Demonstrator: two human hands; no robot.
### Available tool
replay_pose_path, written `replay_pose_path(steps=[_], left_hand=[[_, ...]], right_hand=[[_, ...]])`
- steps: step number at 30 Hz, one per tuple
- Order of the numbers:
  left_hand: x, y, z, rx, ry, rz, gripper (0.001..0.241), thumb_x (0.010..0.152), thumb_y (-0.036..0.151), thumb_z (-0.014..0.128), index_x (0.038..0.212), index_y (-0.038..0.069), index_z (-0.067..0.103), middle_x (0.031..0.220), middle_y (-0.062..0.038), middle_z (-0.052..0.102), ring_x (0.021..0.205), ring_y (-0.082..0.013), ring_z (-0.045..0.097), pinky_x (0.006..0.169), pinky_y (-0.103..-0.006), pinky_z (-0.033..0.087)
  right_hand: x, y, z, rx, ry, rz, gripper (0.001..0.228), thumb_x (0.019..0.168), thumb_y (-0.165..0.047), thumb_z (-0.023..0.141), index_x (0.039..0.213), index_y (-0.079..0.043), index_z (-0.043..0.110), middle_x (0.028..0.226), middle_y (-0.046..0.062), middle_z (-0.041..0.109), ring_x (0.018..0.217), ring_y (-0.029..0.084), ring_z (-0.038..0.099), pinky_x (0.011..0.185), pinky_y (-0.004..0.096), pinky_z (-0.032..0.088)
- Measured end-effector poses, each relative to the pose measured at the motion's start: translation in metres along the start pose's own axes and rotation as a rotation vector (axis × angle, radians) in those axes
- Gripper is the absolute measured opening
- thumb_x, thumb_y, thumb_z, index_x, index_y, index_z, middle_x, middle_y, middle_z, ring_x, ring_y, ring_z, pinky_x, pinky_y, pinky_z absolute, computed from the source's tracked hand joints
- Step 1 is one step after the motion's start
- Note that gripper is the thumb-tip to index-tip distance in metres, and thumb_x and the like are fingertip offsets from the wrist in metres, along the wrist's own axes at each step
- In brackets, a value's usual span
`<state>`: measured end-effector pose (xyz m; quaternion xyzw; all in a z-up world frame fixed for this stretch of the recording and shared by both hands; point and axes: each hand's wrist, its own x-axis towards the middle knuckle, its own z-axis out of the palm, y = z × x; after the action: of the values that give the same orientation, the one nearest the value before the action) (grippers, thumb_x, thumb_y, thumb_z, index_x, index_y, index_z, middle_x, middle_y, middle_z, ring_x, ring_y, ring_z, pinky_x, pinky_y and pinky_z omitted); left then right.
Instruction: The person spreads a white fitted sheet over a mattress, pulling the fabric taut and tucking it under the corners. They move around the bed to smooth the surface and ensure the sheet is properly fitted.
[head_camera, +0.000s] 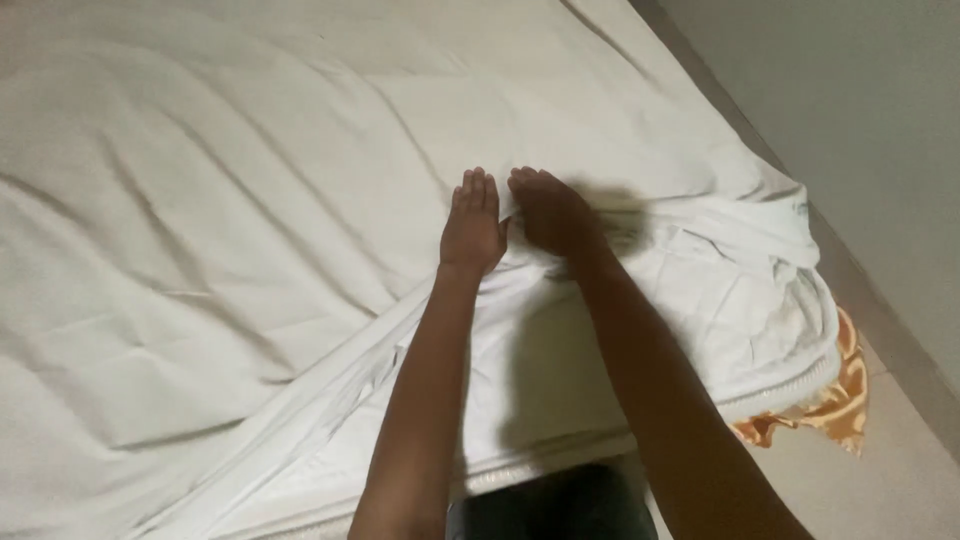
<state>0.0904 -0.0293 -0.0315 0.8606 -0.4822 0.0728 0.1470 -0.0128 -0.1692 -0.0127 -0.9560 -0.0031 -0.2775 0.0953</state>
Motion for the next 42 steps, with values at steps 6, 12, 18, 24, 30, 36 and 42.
replay_pose_path(steps=[6,12,18,24,30,36,42], left_hand=[[0.059,-0.027,0.062,0.031,-0.02,0.041,0.07,0.103,0.031,0.045,0.158,-0.007,0.023,0.169,-0.024,0.02,0.157,-0.037,0.014,0.127,-0.0467,0.015],[0.049,-0.008,0.035,0.148,-0.043,-0.029,0.071,0.099,0.02,0.043,0.164,-0.003,0.023,0.172,-0.02,0.02,0.161,-0.0329,0.014,0.132,-0.0421,0.015],[0.049,-0.01,0.041,0.072,-0.002,0.012,0.067,0.103,0.029,0.038,0.158,-0.007,0.024,0.166,-0.025,0.024,0.156,-0.0363,0.017,0.126,-0.0454,0.014],[0.024,0.01,0.033,-0.04,-0.034,-0.129,0.063,0.109,0.033,0.036,0.158,-0.007,0.031,0.167,-0.025,0.026,0.157,-0.035,0.02,0.129,-0.0453,0.017],[-0.081,0.06,0.022,0.035,0.161,-0.123,0.063,0.105,0.03,0.036,0.155,-0.008,0.031,0.165,-0.026,0.026,0.155,-0.0373,0.021,0.126,-0.0454,0.018],[-0.161,0.137,0.027,-0.084,0.09,-0.084,0.063,0.106,0.029,0.037,0.156,-0.009,0.031,0.167,-0.027,0.024,0.157,-0.0387,0.018,0.127,-0.0481,0.017],[-0.181,0.185,0.042,-0.034,0.174,-0.038,0.063,0.104,0.029,0.037,0.153,-0.01,0.032,0.165,-0.028,0.024,0.156,-0.0388,0.017,0.125,-0.0503,0.013]], right_hand=[[0.046,0.019,0.011,0.169,-0.127,0.094,0.054,0.088,-0.014,0.061,0.139,0.005,0.058,0.144,0.024,0.057,0.137,0.037,0.05,0.119,0.045,0.035],[0.039,0.03,0.033,0.047,-0.133,0.046,0.05,0.094,-0.015,0.055,0.14,0.007,0.057,0.146,0.025,0.056,0.14,0.037,0.048,0.123,0.046,0.03],[0.032,0.035,0.03,0.024,-0.097,0.016,0.052,0.092,-0.012,0.055,0.14,0.008,0.056,0.147,0.025,0.056,0.142,0.036,0.048,0.124,0.045,0.032],[-0.009,0.031,0.029,-0.032,0.005,-0.002,0.047,0.092,-0.011,0.058,0.136,0.007,0.058,0.144,0.026,0.059,0.136,0.038,0.053,0.119,0.046,0.038],[-0.101,-0.007,-0.025,-0.183,0.067,-0.051,0.055,0.089,-0.006,0.058,0.142,0.006,0.054,0.15,0.023,0.054,0.143,0.035,0.051,0.123,0.046,0.039],[-0.198,-0.051,-0.067,-0.292,0.003,0.019,0.062,0.09,-0.011,0.058,0.146,0.011,0.045,0.153,0.026,0.047,0.143,0.037,0.043,0.12,0.045,0.032],[-0.22,-0.063,-0.075,-0.301,-0.052,0.099,0.059,0.093,-0.011,0.055,0.148,0.005,0.044,0.157,0.022,0.045,0.147,0.033,0.042,0.123,0.042,0.031]])
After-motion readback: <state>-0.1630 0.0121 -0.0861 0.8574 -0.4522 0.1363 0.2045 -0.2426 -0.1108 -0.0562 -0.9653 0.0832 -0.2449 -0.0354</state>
